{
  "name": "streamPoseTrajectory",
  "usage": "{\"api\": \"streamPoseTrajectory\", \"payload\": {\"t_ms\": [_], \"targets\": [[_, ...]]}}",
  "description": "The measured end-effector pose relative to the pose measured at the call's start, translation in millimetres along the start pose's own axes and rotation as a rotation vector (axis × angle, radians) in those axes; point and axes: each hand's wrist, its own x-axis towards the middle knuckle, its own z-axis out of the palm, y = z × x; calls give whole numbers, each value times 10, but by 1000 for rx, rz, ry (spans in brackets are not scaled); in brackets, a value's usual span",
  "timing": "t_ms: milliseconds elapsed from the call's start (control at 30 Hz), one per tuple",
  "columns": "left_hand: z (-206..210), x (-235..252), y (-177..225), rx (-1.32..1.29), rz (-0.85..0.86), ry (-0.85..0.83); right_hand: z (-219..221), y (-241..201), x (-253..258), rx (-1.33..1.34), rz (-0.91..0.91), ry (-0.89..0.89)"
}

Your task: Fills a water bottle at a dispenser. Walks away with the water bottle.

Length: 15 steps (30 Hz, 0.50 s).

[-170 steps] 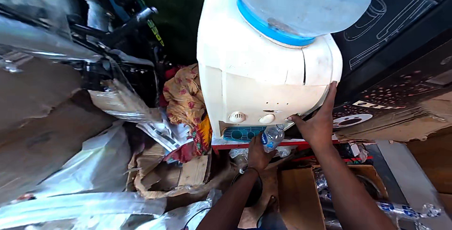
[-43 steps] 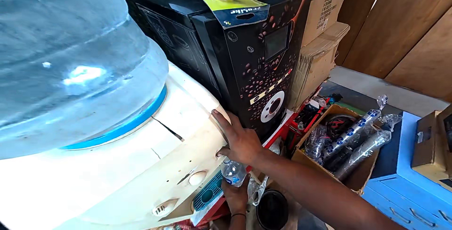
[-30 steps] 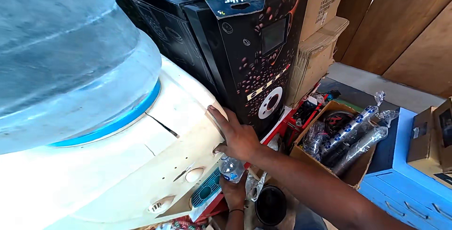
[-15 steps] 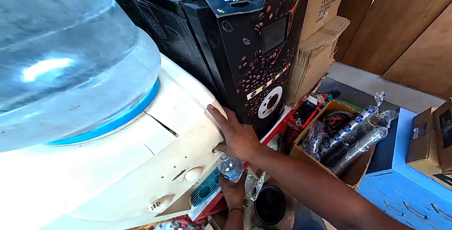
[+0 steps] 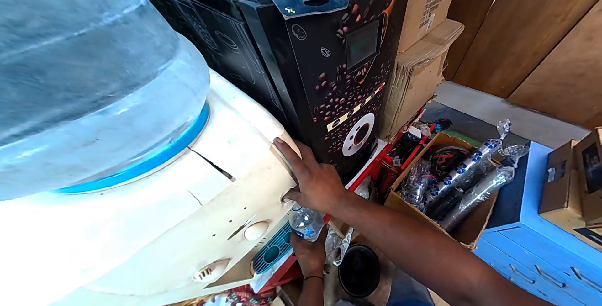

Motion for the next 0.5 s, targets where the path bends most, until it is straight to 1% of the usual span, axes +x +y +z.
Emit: {"api": "streamPoseTrajectory", "payload": {"t_ms": [500], "targets": [[0, 7, -20, 11, 6, 0, 4, 11, 1, 15, 0, -7]]}}
